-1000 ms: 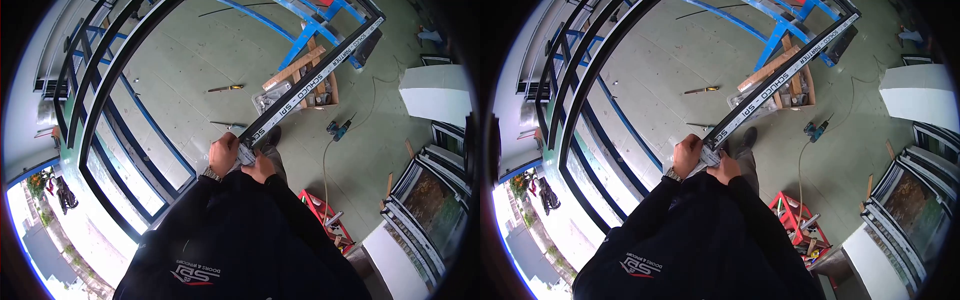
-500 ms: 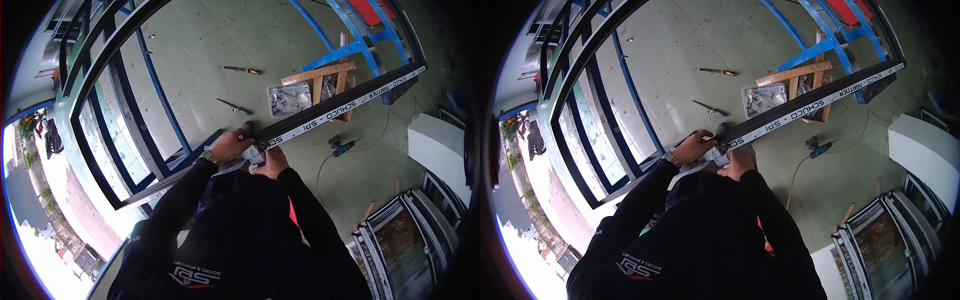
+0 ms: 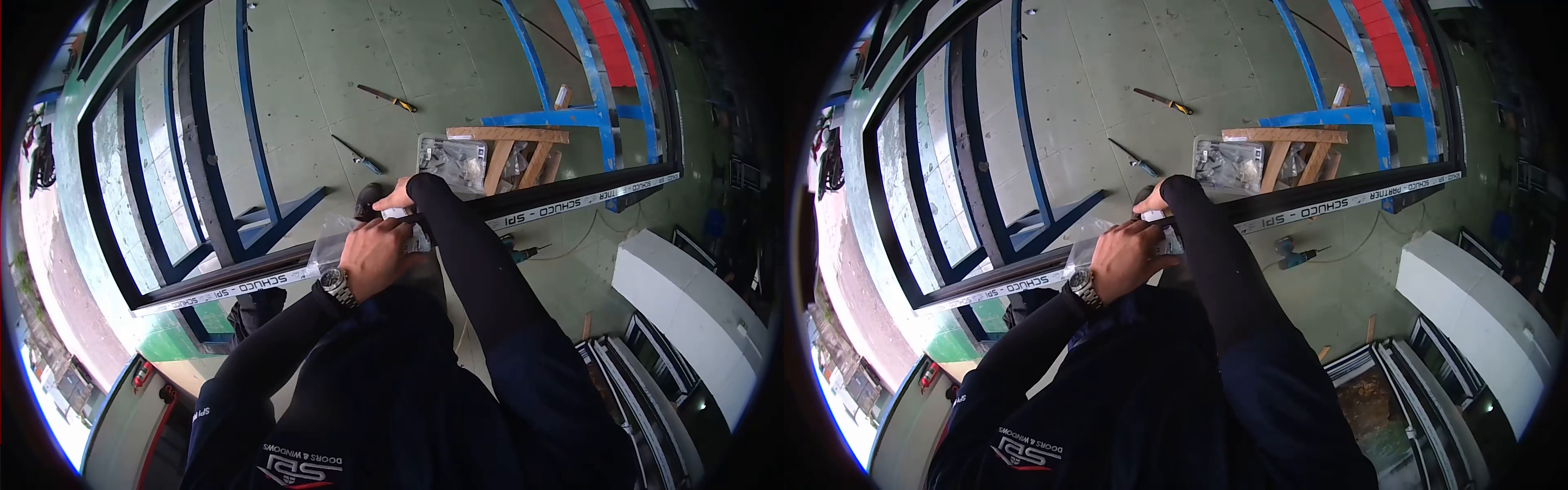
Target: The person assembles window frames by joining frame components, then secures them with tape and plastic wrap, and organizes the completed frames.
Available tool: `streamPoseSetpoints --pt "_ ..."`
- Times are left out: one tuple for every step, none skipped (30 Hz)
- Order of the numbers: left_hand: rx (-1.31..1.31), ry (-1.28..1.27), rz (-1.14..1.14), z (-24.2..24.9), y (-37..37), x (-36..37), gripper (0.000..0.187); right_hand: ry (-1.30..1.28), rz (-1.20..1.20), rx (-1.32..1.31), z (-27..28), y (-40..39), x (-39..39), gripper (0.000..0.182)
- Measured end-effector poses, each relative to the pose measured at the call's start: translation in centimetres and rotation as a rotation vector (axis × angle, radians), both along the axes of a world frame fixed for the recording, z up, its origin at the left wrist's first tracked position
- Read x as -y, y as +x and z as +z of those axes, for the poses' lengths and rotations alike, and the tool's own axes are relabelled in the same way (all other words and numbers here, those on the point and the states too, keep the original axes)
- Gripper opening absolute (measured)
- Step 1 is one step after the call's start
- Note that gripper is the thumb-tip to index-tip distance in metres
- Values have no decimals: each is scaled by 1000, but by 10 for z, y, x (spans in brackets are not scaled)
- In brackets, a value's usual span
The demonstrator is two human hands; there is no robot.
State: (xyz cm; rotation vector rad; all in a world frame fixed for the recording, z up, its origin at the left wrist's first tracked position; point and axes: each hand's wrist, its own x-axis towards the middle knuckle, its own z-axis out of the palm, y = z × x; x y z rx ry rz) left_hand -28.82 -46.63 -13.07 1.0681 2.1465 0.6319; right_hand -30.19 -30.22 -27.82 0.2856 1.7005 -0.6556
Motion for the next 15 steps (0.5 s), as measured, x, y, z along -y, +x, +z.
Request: streamPoseSetpoints --pt "-4 -13 -16 -3 7 7 31 -14 -1 69 11 -2 9 72" --pt "-39 10 10 -9 13 14 33 -56 32 77 1 2 14 67" --pt "-79 35 38 -16 19 18 35 -96 66 80 -16 7 18 62" --pt "-120 62 65 -18 21 20 37 -133 99 83 -27 7 21 57" --pt "-84 12 37 -18 21 21 40 -115 69 134 -38 5 20 54" --pt "-78 4 32 -17 20 21 40 -125 -64 125 -48 11 18 49" --pt "-76 -6 27 -15 19 21 40 -136 -196 111 -55 18 15 45" --pt "-75 -18 17 -13 18 23 39 -149 -333 93 -62 23 13 41" --pt "-81 -12 16 -12 18 24 39 -185 -439 133 -32 17 15 29" --pt "-89 -4 17 -14 18 24 39 -221 -465 57 -41 18 15 28" --pt "-96 1 18 -14 17 24 39 -258 -489 -17 -56 24 16 27" --pt "-76 -12 11 -12 15 23 39 -298 -511 -89 -64 26 17 27" --pt "-54 -28 6 -9 14 23 38 -302 -909 -79 -46 27 22 25" --pt "-30 -45 1 -7 13 23 37 -295 -1109 -122 -32 19 23 22" --pt "-45 -23 11 -10 15 25 36 -283 -1314 -164 -19 13 24 20"
